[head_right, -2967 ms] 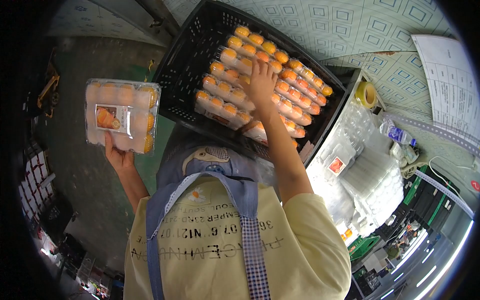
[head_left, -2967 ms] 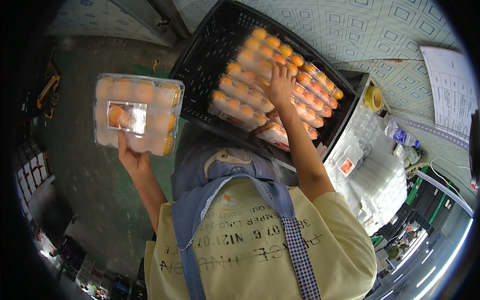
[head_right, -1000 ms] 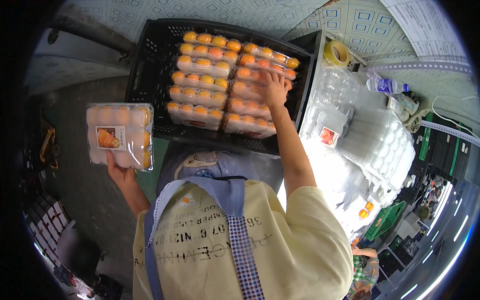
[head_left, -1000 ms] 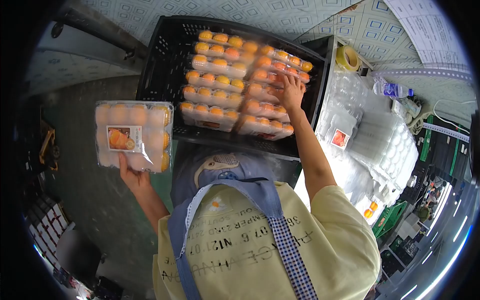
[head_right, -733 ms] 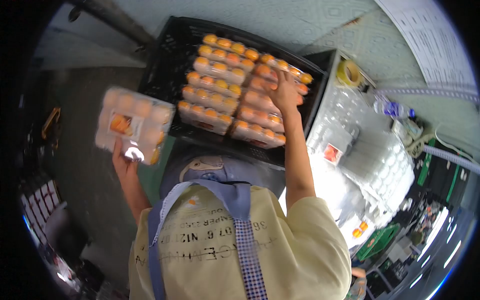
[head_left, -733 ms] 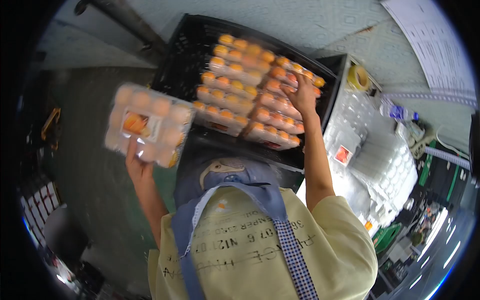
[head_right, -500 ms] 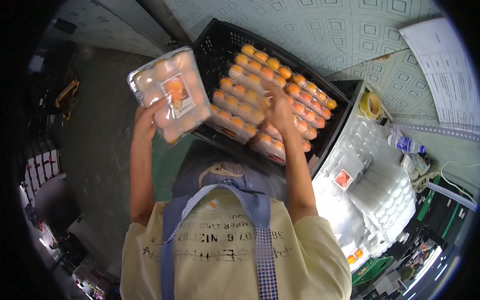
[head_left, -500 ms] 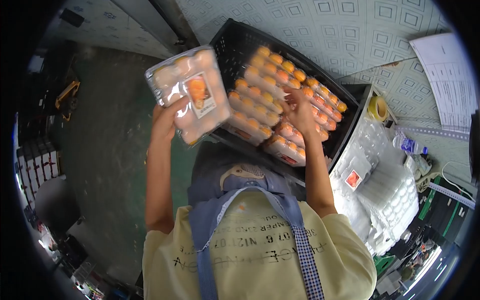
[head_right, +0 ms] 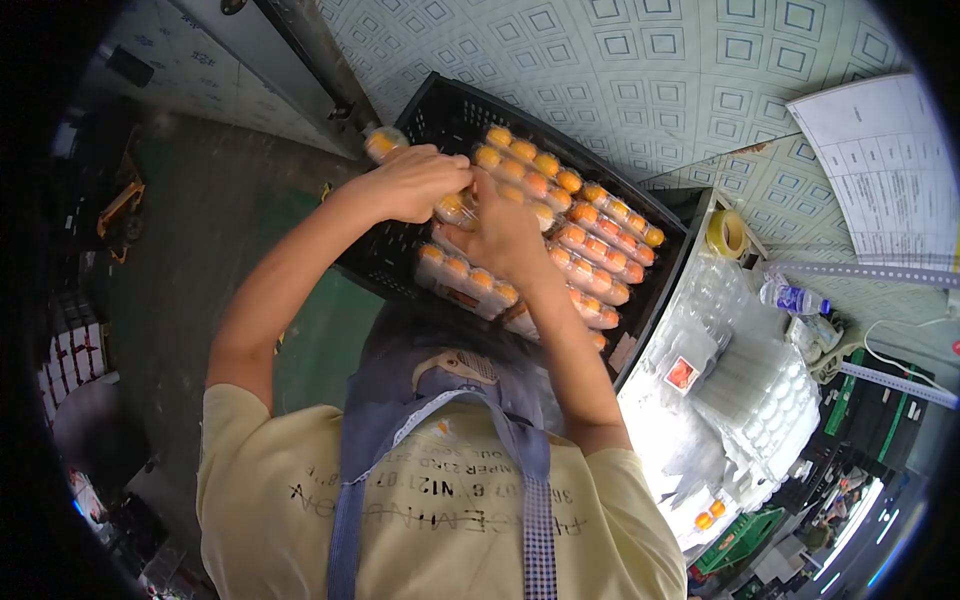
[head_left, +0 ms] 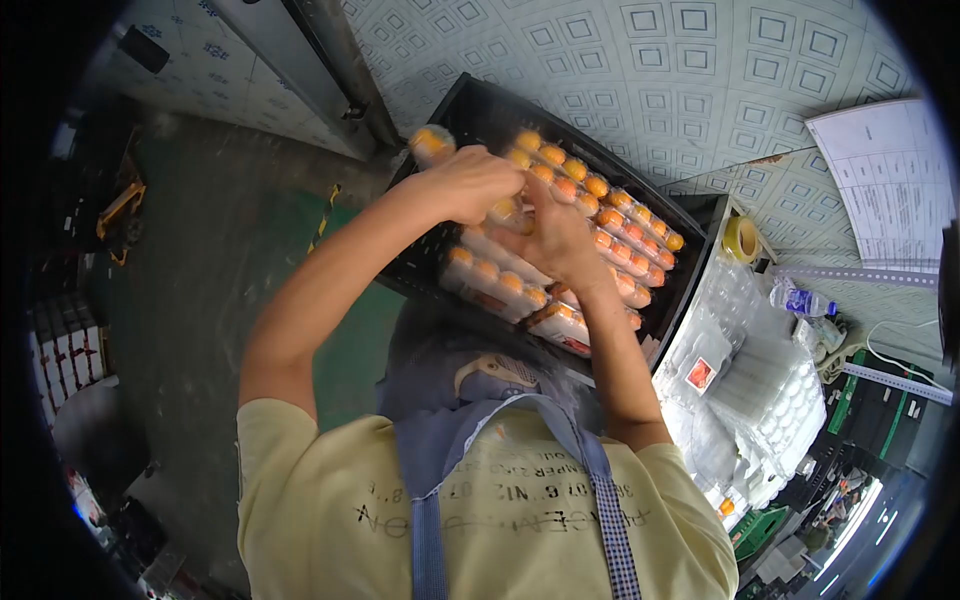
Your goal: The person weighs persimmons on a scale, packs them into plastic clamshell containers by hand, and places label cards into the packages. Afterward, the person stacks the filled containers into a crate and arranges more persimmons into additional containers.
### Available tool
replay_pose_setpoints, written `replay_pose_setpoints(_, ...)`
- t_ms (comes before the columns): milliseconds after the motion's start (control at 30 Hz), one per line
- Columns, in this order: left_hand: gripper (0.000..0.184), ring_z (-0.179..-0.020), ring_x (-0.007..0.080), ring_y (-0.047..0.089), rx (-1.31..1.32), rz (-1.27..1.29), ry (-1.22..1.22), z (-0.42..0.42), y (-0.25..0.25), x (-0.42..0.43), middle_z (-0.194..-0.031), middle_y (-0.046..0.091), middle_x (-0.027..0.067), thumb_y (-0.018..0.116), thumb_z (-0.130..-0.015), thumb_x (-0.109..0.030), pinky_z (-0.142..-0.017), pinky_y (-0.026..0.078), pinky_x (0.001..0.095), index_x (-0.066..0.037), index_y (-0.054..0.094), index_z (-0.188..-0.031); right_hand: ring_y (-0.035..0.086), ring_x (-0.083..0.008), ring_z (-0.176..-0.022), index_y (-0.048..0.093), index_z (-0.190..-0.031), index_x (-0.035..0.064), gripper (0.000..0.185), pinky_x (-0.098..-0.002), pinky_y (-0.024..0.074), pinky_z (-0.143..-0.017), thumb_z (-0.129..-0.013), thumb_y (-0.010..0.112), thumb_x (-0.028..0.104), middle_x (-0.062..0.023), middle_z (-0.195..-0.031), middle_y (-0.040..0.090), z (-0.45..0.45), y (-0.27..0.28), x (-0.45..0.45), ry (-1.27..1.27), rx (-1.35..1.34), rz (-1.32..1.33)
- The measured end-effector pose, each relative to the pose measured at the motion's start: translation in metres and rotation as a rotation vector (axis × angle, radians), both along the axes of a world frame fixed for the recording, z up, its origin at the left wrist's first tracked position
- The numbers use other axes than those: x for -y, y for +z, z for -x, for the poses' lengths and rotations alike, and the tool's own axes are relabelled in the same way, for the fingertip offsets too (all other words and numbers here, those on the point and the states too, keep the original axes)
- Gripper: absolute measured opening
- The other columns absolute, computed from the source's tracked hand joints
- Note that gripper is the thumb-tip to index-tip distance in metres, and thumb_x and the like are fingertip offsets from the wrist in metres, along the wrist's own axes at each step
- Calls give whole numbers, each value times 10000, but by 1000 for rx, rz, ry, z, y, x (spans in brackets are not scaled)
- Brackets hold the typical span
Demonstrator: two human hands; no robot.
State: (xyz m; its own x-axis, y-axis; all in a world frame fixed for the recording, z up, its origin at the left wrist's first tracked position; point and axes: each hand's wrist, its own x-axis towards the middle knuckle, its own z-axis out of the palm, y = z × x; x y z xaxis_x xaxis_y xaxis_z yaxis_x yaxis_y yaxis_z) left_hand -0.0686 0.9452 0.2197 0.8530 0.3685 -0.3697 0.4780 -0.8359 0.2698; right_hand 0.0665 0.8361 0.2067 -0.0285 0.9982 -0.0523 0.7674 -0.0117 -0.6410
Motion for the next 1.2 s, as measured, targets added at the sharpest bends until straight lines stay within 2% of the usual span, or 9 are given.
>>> replay_pose_setpoints(133,494,-1081,356,525,190,32,-188,-4,-39,-22,-1152,558,115,652,-622,89,-1036,361,419,-62,578,-1086,666,-287,-746,485,-1276,-8,665,-348,516,-703,-740,737,294,-200,-809,664,11,-27,0,-233,-85,93)
replay_pose_setpoints(233,585,-1175,345,471,943,0,349,16,-35,-18,-1227,525,137,671,-633,44,-1066,336,414,-48,535,-1194,651,-158,-748,572,-1180,-31,527,-293,505,-671,-752,735,230,-138,-823,681,2,-74,1,-386,-394,87)
replay_pose_setpoints(367,956,-1322,335,341,758,739,1154,22,-76,5,-1387,367,257,766,-719,-339,-1084,292,427,17,236,-1430,657,-208,-729,565,-1184,-16,532,-335,509,-667,-757,725,257,-155,-824,677,23,-99,9,-557,-419,92)
replay_pose_setpoints(500,1094,-1217,371,445,662,488,1220,0,-119,18,-1291,435,276,844,-608,-408,-1007,390,414,106,244,-1365,662,-367,-754,490,-1223,-15,543,-452,517,-664,-781,661,251,-235,-860,665,75,-84,0,-550,-276,81)
replay_pose_setpoints(667,529,-964,339,635,622,157,1075,18,-149,-2,-1026,644,188,737,-707,-198,-849,490,411,-10,489,-1134,653,-394,-757,336,-1351,-19,687,-472,517,-664,-809,642,270,-218,-885,671,101,-127,-10,-461,-279,-56)
replay_pose_setpoints(767,486,-1023,388,604,464,160,1018,22,-151,-10,-1067,628,232,661,-756,-156,-874,476,443,-28,453,-1176,647,-422,-803,252,-1399,-44,840,-472,518,-722,-777,680,326,-274,-933,649,111,-143,-14,-411,-405,-60)
replay_pose_setpoints(867,598,-1061,419,566,400,146,914,20,-162,-14,-1156,571,268,641,-754,-153,-919,453,466,14,386,-1268,634,-404,-894,329,-1367,-18,780,-458,504,-781,-761,693,313,-272,-1051,618,122,-156,-12,-460,-597,-79)
replay_pose_setpoints(1000,651,-1105,422,537,382,126,865,20,-212,-29,-1234,516,287,618,-754,-136,-955,439,455,47,362,-1324,619,-369,-980,412,-1319,-10,699,-425,479,-874,-772,705,311,-257,-1133,588,117,-173,-2,-357,-266,-324)
replay_pose_setpoints(1200,681,-1301,393,364,419,131,804,10,-266,-3,-1391,361,301,572,-845,-134,-1104,292,409,71,243,-1405,652,-292,-915,593,-1122,6,359,-384,511,-808,-836,654,214,-181,-1046,648,71,-146,75,-553,-579,177)
